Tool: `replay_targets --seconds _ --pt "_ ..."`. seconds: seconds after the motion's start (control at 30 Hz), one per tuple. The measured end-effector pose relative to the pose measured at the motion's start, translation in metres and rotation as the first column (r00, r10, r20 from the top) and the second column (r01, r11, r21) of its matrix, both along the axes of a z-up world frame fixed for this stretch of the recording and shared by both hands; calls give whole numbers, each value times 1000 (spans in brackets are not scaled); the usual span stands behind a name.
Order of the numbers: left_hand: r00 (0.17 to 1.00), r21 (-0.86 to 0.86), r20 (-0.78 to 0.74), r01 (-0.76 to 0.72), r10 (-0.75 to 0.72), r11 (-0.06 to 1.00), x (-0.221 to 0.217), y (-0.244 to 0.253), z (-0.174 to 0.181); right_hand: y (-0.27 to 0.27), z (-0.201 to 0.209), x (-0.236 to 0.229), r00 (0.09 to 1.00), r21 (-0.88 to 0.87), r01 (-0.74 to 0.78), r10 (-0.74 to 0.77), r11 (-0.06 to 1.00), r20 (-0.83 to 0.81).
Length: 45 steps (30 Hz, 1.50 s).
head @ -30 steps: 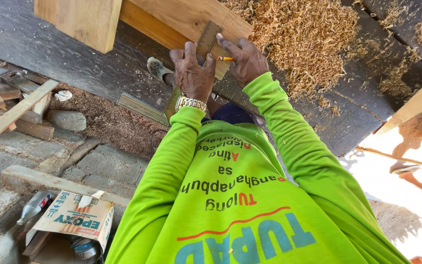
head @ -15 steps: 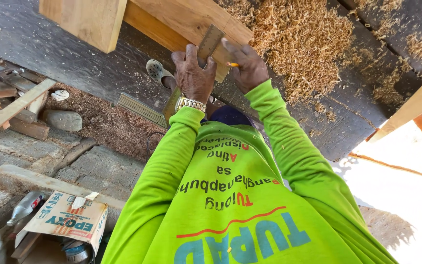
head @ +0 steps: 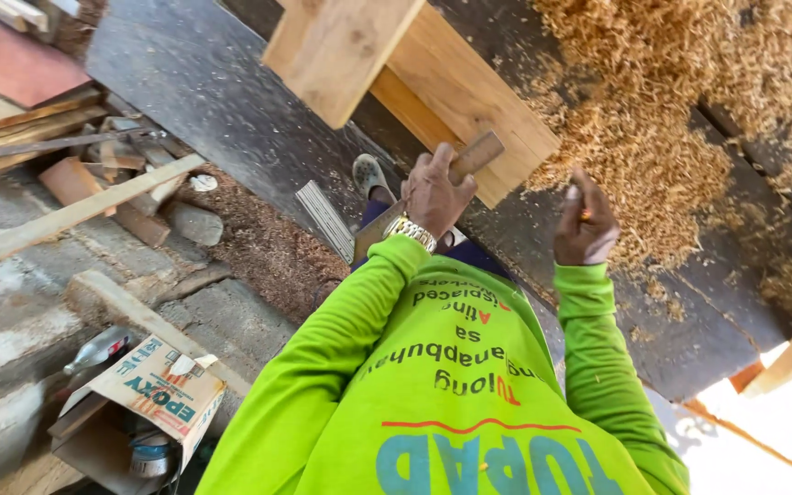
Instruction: Measuring and marking wooden planks using a square ruler and a pencil on a workbench.
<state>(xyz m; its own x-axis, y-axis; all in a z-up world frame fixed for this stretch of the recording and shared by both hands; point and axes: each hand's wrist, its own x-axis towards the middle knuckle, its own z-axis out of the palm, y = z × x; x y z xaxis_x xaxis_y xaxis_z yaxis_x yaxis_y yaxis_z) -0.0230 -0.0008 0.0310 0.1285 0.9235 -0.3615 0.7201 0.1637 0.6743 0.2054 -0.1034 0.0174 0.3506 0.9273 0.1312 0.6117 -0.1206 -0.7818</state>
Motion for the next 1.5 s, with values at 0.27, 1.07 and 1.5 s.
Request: replay_targets --seconds 0.27,1.07,1.5 --pt "985 77 22 171 -173 982 -113 43 26 23 44 -29 985 -27 172 -172 985 -4" --pt "356 350 -23 878 -934 326 -242 355 -47 178 48 -365 764 -92 545 -539 833 -355" --pt "299 345 -28 899 -954 271 -230 359 -54 213 14 -389 744 -113 600 -604 792 -286"
